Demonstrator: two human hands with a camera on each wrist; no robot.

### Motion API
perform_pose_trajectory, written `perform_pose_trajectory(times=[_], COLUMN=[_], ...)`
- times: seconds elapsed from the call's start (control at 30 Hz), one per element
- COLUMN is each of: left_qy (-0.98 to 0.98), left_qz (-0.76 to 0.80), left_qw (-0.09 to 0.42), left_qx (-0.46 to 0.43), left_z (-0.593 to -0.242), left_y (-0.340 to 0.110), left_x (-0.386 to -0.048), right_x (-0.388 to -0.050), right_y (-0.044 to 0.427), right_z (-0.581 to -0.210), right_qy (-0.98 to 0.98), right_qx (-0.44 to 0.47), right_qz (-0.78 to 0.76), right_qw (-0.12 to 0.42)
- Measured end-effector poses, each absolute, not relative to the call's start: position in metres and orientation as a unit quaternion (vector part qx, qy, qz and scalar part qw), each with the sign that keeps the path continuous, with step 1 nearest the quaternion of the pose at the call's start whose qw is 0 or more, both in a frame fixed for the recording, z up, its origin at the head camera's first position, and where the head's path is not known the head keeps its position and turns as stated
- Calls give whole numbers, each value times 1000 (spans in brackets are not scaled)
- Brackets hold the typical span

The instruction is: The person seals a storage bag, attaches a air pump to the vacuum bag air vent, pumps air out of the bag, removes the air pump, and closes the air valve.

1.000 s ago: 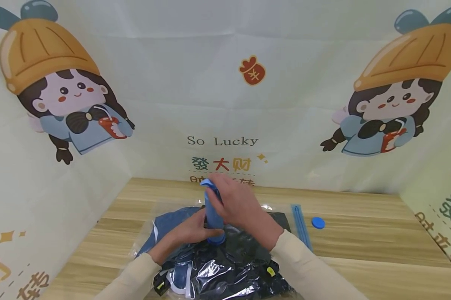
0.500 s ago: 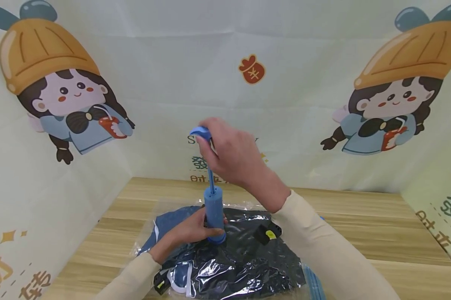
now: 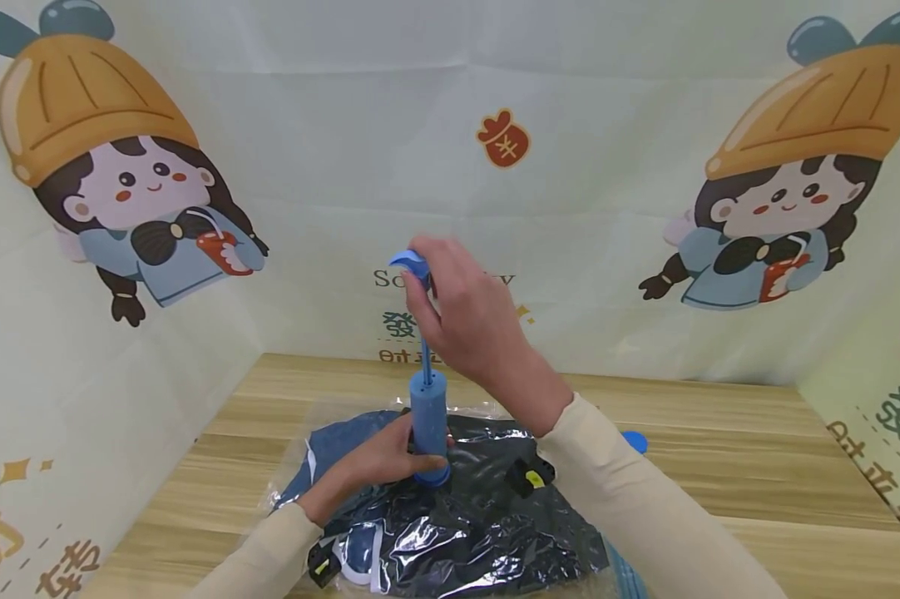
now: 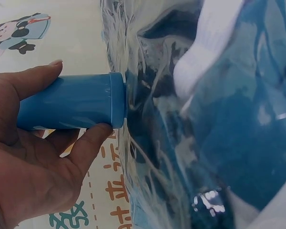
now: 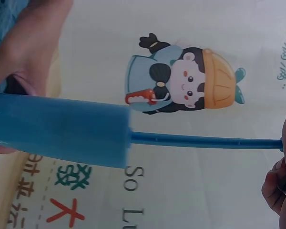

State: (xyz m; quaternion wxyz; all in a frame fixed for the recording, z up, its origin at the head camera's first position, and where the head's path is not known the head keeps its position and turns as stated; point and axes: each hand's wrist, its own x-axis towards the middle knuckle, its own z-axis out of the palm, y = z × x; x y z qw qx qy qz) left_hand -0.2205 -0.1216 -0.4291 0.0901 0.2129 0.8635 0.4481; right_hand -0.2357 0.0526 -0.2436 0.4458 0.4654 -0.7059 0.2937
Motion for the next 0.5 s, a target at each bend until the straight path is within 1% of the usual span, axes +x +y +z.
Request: perform_pose_trajectory(times=[0.33,0.5], left_qy=[856,851], left_qz=[457,460], left_qw=[91,84], left_qx=[221,237], left_z=[-430,-429], left_y=[-123,-123], left_x=[-220,-221], right_x=[-231,-229], right_y=[51,51], right_z=[-306,-331], right_qy=[-766,-776], right_qx=[434,425], right_qz=[296,302], right_qw=[372,355])
